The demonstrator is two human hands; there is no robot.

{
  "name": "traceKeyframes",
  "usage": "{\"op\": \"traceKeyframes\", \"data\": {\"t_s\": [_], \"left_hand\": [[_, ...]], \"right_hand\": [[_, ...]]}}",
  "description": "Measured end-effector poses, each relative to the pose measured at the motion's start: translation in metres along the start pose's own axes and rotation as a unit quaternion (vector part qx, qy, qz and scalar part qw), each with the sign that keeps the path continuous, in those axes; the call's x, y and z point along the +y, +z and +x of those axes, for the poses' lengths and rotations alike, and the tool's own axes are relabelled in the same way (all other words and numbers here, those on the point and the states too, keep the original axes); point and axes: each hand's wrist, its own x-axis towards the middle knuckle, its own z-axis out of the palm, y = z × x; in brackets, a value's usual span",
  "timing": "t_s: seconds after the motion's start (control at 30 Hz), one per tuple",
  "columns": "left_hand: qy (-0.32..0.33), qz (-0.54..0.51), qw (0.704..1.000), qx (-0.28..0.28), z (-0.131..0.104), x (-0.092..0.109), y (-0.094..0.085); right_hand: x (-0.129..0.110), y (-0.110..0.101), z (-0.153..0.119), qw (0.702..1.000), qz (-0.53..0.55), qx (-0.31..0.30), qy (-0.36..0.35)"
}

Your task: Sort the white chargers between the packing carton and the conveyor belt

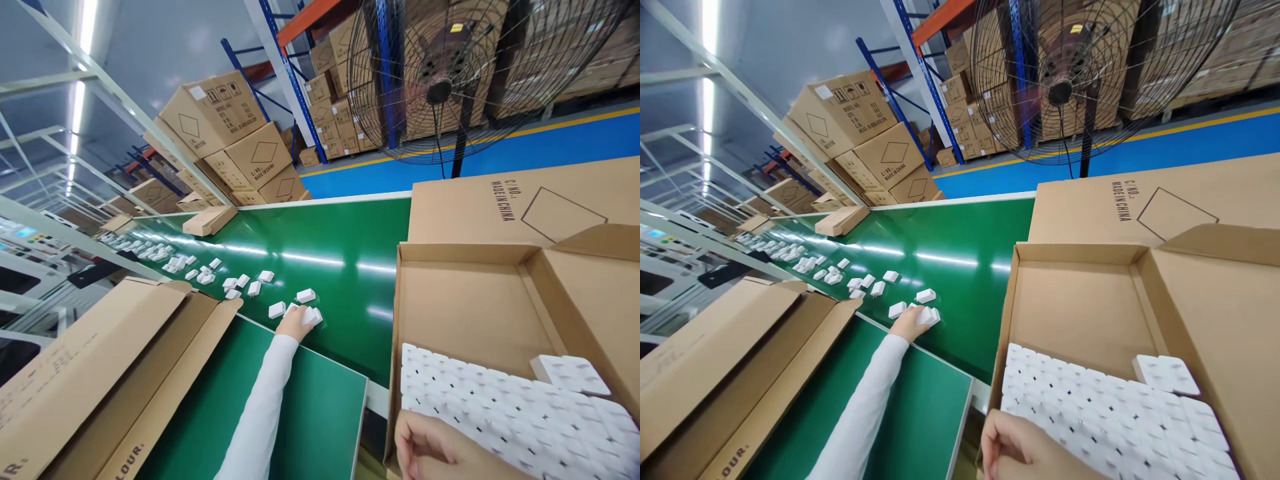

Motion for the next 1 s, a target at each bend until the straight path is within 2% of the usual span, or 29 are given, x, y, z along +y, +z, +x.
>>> {"op": "traceKeyframes", "data": {"t_s": [0.1,0.17,0.23,0.3,0.37,0.43,0.5,0.57,0.73,0.87,0.93,1.0], "left_hand": [[0.012,-0.016,1.0,0.007,0.0,0.007,0.005],[0.037,-0.042,0.998,0.021,-0.007,0.02,0.004],[0.079,-0.079,0.993,0.041,-0.026,0.038,0.003],[0.149,-0.156,0.975,0.057,-0.056,0.061,0.004],[0.272,-0.347,0.897,0.045,-0.091,0.085,0.008],[0.348,-0.447,0.823,0.026,-0.123,0.105,0.012],[0.39,-0.488,0.781,0.012,-0.144,0.119,0.015],[0.416,-0.492,0.765,0.009,-0.154,0.127,0.016],[0.458,-0.469,0.753,0.05,-0.156,0.133,0.017],[0.486,-0.438,0.752,0.08,-0.155,0.141,0.019],[0.483,-0.408,0.772,0.064,-0.15,0.151,0.016],[0.457,-0.331,0.825,0.032,-0.141,0.169,0.01]], "right_hand": [[0.001,0.001,0.001,1.0,-0.002,0.003,-0.012],[0.0,0.001,0.001,1.0,-0.007,-0.002,-0.015],[0.0,0.0,0.0,1.0,-0.028,0.002,-0.01],[-0.001,0.0,-0.001,0.998,-0.069,0.0,-0.002],[-0.001,0.0,-0.003,0.993,-0.116,-0.005,-0.005],[-0.001,0.0,-0.005,0.988,-0.152,-0.005,-0.006],[-0.003,0.002,-0.006,0.985,-0.173,0.004,0.007],[-0.008,0.005,-0.007,0.983,-0.184,0.012,0.025],[-0.02,0.01,-0.013,0.97,-0.241,0.025,0.025],[-0.014,0.008,-0.01,0.962,-0.272,0.034,-0.014],[-0.005,0.007,-0.005,0.965,-0.259,0.037,-0.035],[0.005,0.005,0.0,0.968,-0.242,0.028,-0.058]]}}
